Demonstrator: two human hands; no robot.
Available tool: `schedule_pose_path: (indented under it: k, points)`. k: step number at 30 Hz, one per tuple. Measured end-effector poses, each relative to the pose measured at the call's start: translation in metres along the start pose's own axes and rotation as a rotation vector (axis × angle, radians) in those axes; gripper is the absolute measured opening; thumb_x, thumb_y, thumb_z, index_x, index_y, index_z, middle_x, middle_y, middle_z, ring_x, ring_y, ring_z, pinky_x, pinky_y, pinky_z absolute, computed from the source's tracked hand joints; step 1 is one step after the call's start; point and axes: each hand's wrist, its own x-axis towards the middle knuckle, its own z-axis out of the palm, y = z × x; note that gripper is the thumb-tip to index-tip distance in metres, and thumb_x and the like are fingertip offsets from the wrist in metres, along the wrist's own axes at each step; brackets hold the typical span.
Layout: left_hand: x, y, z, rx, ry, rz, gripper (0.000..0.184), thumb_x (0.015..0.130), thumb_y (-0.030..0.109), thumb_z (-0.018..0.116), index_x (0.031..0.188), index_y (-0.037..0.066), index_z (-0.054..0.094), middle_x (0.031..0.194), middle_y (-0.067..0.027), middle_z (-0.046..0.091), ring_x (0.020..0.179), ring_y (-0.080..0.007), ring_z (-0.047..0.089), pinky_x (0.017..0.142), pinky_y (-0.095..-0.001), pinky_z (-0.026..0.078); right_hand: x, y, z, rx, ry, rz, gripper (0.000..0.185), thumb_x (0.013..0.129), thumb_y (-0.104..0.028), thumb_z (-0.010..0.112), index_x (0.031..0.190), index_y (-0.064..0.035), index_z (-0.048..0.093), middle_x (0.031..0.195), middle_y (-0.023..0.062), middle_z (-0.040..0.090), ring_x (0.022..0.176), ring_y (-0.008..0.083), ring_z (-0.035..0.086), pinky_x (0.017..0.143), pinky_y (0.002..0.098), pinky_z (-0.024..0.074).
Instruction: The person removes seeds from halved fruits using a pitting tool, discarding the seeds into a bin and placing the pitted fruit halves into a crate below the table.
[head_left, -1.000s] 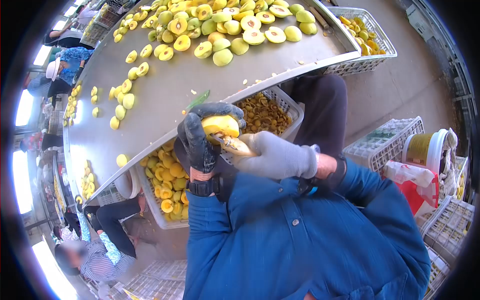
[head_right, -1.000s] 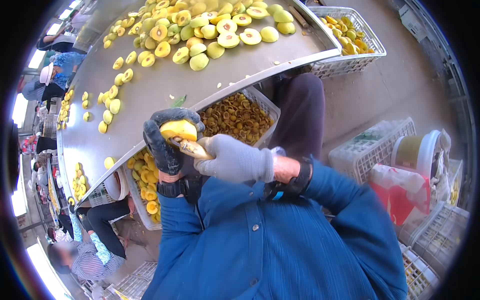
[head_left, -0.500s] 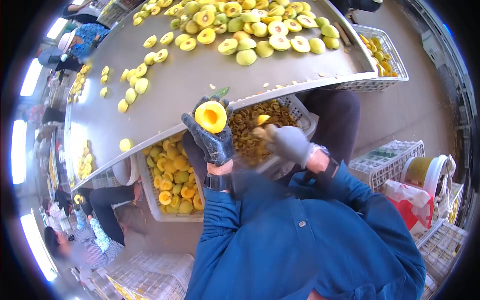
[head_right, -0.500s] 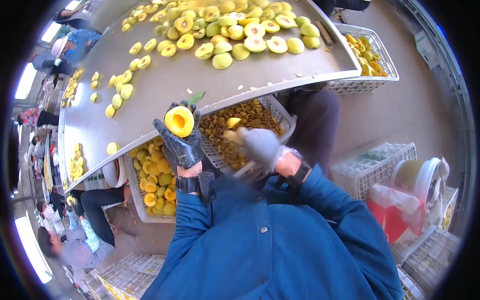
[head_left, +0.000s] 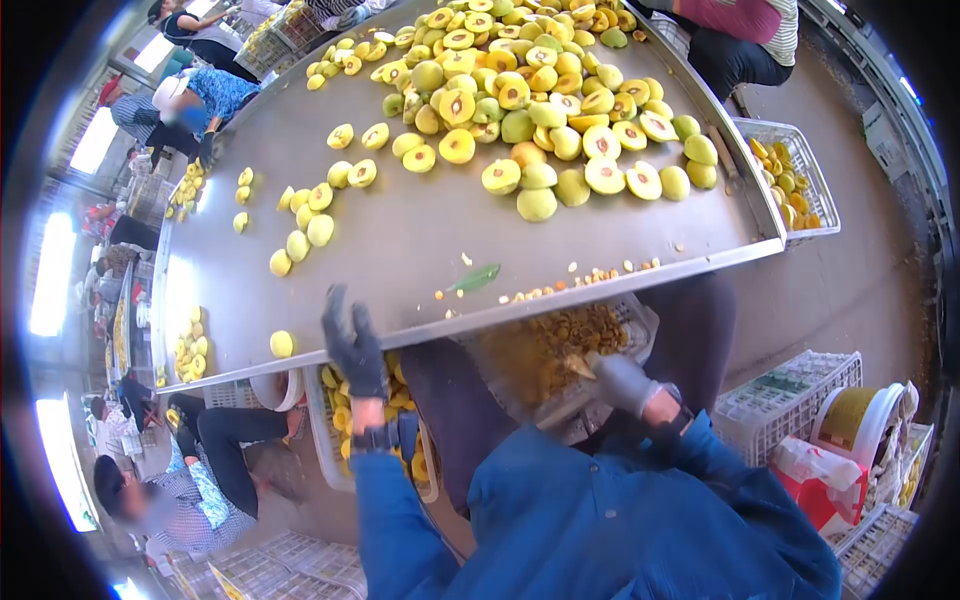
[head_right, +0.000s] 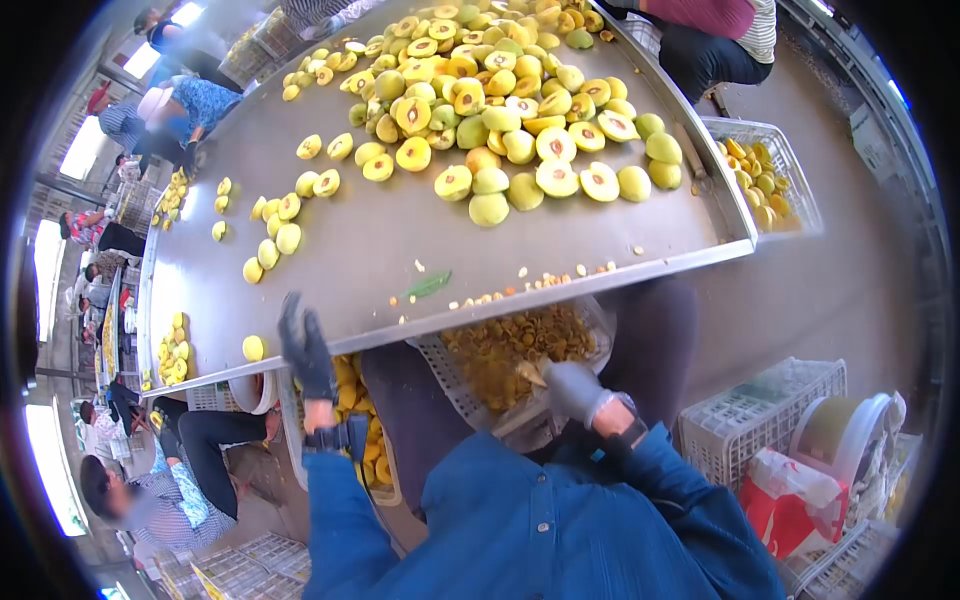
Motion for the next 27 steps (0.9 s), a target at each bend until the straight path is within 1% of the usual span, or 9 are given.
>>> schedule_pose_path:
  k: [4, 7, 9, 12, 15, 16, 20, 24, 27]
  points:
    - [0.085, -0.008, 0.108, 0.054, -0.140, 0.247, 0.035, 0.090, 0.018, 0.065, 0.121, 0.003, 0.059, 0.121, -0.0185, 0.061, 0.116, -0.0346, 0.057, 0.100, -0.0422, 0.044, 0.003, -0.004, -0.008, 0.009, -0.071, 0.081, 0.029, 0.084, -0.030, 0.064, 0.089, -0.0017, 0.062, 0.074, 0.0225, 0.066, 0.072, 0.0414, 0.066, 0.065, 0.0499, 0.0512]
    - [0.140, -0.034, 0.187, 0.114, -0.225, 0.019, 0.044, 0.092, 0.035, 0.060, 0.122, 0.002, 0.059, 0.120, -0.0221, 0.061, 0.114, -0.0361, 0.057, 0.098, -0.0428, 0.044, 0.007, 0.001, -0.010, -0.003, -0.117, 0.060, 0.029, 0.085, -0.031, 0.063, 0.089, -0.0025, 0.063, 0.075, 0.0219, 0.066, 0.073, 0.0408, 0.066, 0.066, 0.0498, 0.0513]
    - [0.166, -0.053, 0.227, 0.062, -0.247, -0.114, 0.044, 0.090, 0.033, 0.063, 0.119, 0.001, 0.059, 0.118, -0.0249, 0.061, 0.112, -0.0387, 0.058, 0.096, -0.0447, 0.045, 0.011, -0.002, -0.012, 0.024, -0.124, 0.109, 0.029, 0.087, -0.032, 0.062, 0.091, -0.0035, 0.062, 0.076, 0.0209, 0.066, 0.074, 0.0401, 0.066, 0.067, 0.0496, 0.0515]
    - [0.179, -0.068, 0.256, 0.122, -0.267, -0.181, 0.039, 0.087, 0.026, 0.068, 0.117, 0.001, 0.060, 0.109, -0.0207, 0.066, 0.100, -0.0318, 0.064, 0.087, -0.0402, 0.050, 0.013, -0.003, -0.012, 0.060, -0.108, 0.112, 0.027, 0.087, -0.030, 0.062, 0.094, -0.0049, 0.061, 0.075, 0.0202, 0.066, 0.072, 0.0398, 0.066, 0.066, 0.0501, 0.0516]
    - [0.172, -0.052, 0.234, -0.401, -0.523, -0.654, 0.048, 0.086, 0.024, 0.072, 0.126, 0.002, 0.056, 0.107, -0.0085, 0.067, 0.092, -0.0160, 0.064, 0.080, -0.0311, 0.051, 0.015, -0.004, -0.009, 0.076, -0.066, 0.057, 0.026, 0.086, -0.030, 0.063, 0.095, -0.0057, 0.060, 0.073, 0.0203, 0.065, 0.070, 0.0390, 0.066, 0.063, 0.0489, 0.0518]
    - [0.158, -0.036, 0.215, -0.547, -0.505, -0.632, 0.043, 0.087, 0.024, 0.071, 0.123, 0.004, 0.059, 0.099, -0.0004, 0.066, 0.084, -0.0061, 0.060, 0.072, -0.0243, 0.049, 0.016, -0.010, -0.013, 0.143, -0.017, 0.019, 0.026, 0.086, -0.029, 0.064, 0.096, -0.0057, 0.059, 0.073, 0.0202, 0.065, 0.069, 0.0390, 0.066, 0.062, 0.0482, 0.0518]
    - [0.085, 0.025, 0.134, -0.825, -0.534, -0.603, 0.036, 0.093, 0.020, 0.062, 0.123, 0.001, 0.059, 0.105, -0.0029, 0.065, 0.092, -0.0099, 0.061, 0.076, -0.0232, 0.049, 0.036, -0.051, -0.062, 0.501, 0.305, -0.124, 0.038, 0.086, -0.026, 0.069, 0.111, -0.0023, 0.055, 0.077, 0.0230, 0.064, 0.072, 0.0404, 0.065, 0.060, 0.0453, 0.0523]
    - [0.004, 0.112, 0.067, -0.770, -0.653, -0.600, 0.045, 0.092, 0.019, 0.063, 0.130, -0.002, 0.053, 0.112, -0.0074, 0.063, 0.102, -0.0140, 0.060, 0.090, -0.0283, 0.049, 0.051, -0.110, -0.099, 0.718, 0.483, -0.122, 0.045, 0.086, -0.027, 0.069, 0.120, -0.0007, 0.053, 0.077, 0.0223, 0.064, 0.075, 0.0400, 0.066, 0.064, 0.0407, 0.0519]
    - [-0.047, 0.135, 0.061, -0.755, -0.382, -0.358, 0.040, 0.093, 0.021, 0.061, 0.125, -0.001, 0.058, 0.114, -0.0109, 0.063, 0.105, -0.0191, 0.060, 0.093, -0.0314, 0.048, 0.051, -0.128, -0.080, 1.027, 0.493, -0.141, 0.042, 0.087, -0.026, 0.068, 0.117, 0.0006, 0.053, 0.076, 0.0217, 0.064, 0.076, 0.0403, 0.067, 0.065, 0.0396, 0.0507]
